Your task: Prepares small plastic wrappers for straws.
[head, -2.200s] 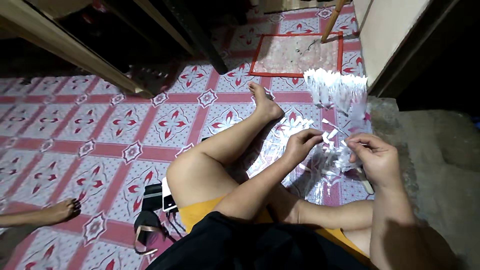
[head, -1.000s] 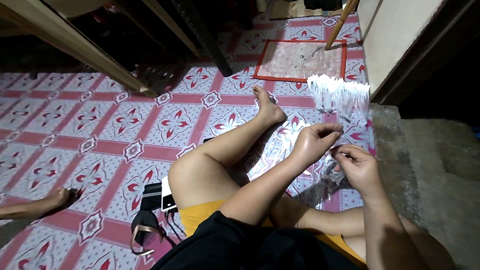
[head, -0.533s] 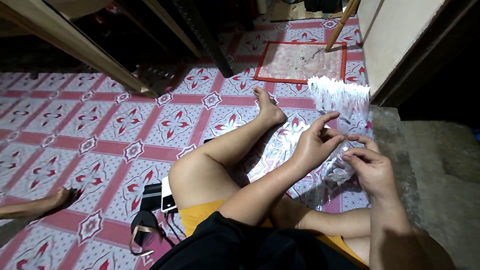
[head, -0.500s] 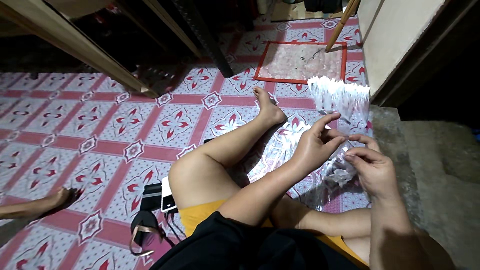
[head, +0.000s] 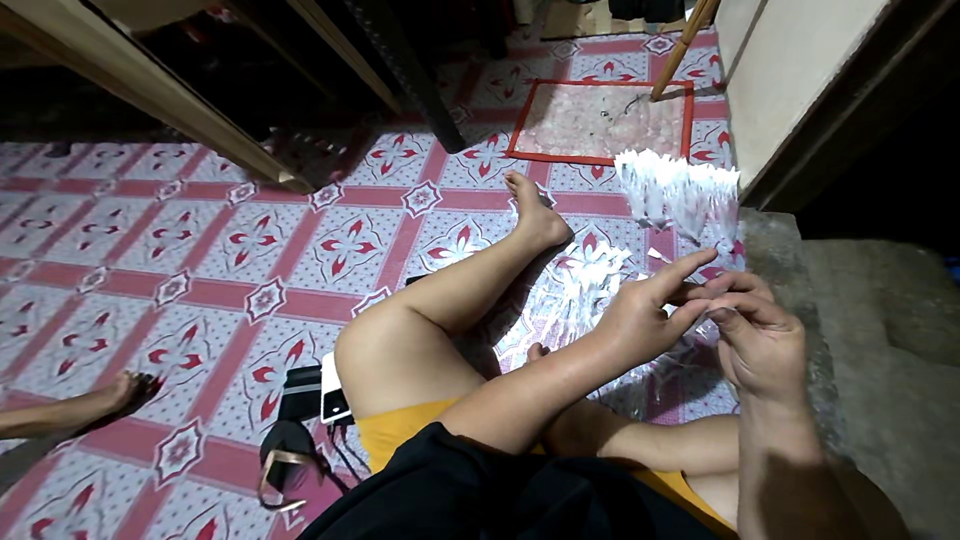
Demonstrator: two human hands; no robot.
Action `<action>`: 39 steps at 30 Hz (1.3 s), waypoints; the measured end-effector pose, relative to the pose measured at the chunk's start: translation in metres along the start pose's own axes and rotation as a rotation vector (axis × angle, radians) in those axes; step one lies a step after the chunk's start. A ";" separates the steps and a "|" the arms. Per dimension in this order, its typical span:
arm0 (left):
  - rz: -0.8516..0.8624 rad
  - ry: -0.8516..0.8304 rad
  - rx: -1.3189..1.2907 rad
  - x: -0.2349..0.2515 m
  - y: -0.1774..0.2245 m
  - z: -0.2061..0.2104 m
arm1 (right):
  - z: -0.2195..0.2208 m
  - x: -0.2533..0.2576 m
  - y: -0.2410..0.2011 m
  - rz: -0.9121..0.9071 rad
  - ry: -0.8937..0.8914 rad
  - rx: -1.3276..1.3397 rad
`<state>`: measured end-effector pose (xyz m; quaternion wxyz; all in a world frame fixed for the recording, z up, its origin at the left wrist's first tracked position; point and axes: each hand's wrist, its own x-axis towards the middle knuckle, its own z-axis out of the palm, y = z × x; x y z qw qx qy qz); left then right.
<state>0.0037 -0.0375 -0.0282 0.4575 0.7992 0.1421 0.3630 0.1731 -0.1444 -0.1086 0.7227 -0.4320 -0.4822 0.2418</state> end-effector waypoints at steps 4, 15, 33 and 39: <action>0.009 -0.005 0.077 -0.001 -0.002 0.001 | 0.008 0.001 -0.004 -0.009 0.026 -0.002; 0.017 -0.040 0.068 -0.006 -0.006 0.009 | 0.010 0.001 0.001 -0.050 0.088 -0.026; 0.165 -0.021 0.224 -0.006 0.000 -0.002 | 0.030 0.005 -0.012 0.000 0.106 -0.011; -0.011 -0.016 0.140 -0.003 0.004 0.002 | 0.031 0.005 -0.016 -0.069 0.114 -0.106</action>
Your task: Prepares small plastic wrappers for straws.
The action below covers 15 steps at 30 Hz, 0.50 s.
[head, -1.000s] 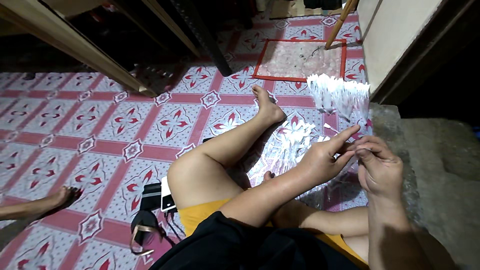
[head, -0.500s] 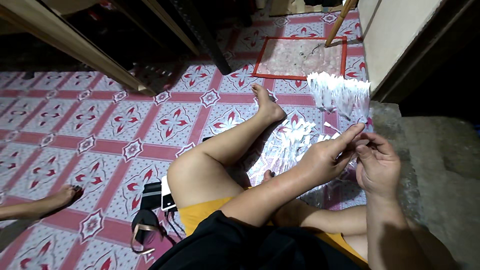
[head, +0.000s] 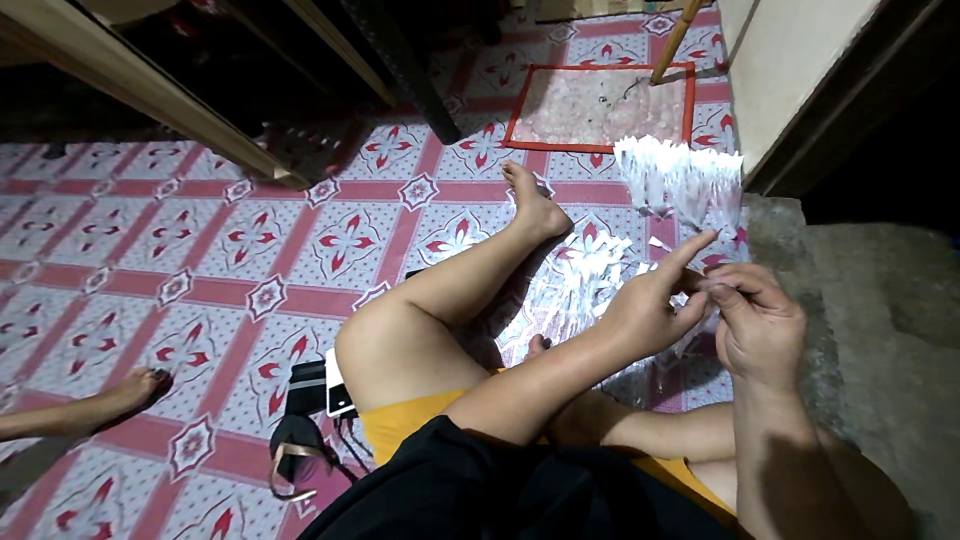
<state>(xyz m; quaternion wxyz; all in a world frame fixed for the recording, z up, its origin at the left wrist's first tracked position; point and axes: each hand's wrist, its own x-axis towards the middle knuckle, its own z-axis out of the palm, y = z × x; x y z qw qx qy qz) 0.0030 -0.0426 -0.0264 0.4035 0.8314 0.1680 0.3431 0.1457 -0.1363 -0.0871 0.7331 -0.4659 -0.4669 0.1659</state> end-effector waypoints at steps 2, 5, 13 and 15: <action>-0.077 -0.050 0.054 0.000 -0.001 0.000 | -0.001 0.000 -0.001 -0.005 0.004 0.002; -0.129 -0.176 0.219 -0.008 -0.028 0.009 | -0.012 0.004 -0.002 0.009 0.008 0.045; -0.094 -0.759 0.540 -0.091 -0.195 0.037 | -0.005 0.023 -0.056 0.083 0.243 0.199; -0.028 -0.804 0.520 -0.103 -0.201 0.038 | 0.007 0.026 -0.072 0.100 0.302 0.207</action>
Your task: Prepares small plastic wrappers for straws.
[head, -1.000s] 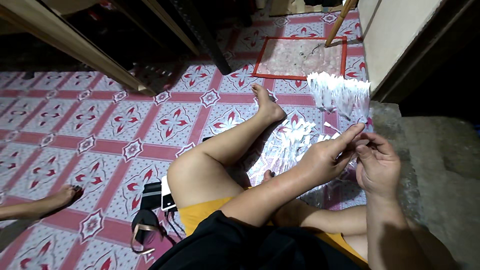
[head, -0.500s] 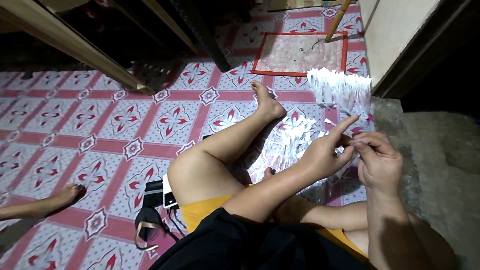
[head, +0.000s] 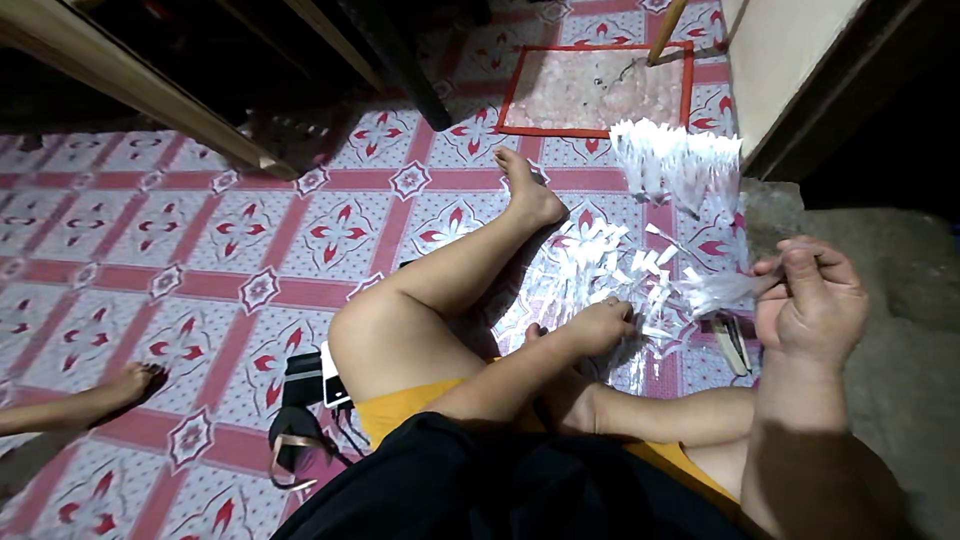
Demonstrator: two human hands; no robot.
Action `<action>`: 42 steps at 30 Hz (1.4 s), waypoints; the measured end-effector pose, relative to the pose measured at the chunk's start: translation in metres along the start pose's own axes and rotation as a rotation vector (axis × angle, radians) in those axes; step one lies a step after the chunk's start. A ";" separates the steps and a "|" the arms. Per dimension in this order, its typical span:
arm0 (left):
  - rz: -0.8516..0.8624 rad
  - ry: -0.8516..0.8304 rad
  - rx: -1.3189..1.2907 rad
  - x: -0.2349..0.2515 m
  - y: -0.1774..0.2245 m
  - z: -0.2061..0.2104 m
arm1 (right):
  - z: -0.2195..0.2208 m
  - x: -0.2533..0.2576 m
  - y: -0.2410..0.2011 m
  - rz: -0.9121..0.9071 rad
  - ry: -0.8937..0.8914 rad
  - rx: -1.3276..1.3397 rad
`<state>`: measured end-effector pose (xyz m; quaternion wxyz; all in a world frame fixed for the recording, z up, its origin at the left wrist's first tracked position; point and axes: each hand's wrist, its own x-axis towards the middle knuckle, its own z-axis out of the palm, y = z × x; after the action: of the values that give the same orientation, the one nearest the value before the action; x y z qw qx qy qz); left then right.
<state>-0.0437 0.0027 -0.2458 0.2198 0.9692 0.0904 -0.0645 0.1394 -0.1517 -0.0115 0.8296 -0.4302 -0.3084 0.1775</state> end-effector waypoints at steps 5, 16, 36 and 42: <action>-0.003 0.015 0.083 0.001 -0.009 0.020 | -0.045 0.009 0.039 -0.064 -0.143 -0.020; -0.062 0.706 -0.388 -0.021 0.083 -0.181 | -0.059 0.006 0.057 0.074 -0.385 -0.150; -0.257 0.236 -0.066 -0.021 0.012 -0.101 | -0.075 0.000 0.111 0.314 -0.485 -0.843; -0.159 0.091 0.162 -0.052 -0.063 0.031 | -0.162 0.034 0.209 0.273 -0.621 -0.853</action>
<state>-0.1095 0.0372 -0.2915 0.1307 0.9755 0.1714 -0.0447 0.2660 -0.1120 -0.2430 0.4210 -0.6920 -0.5250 0.2615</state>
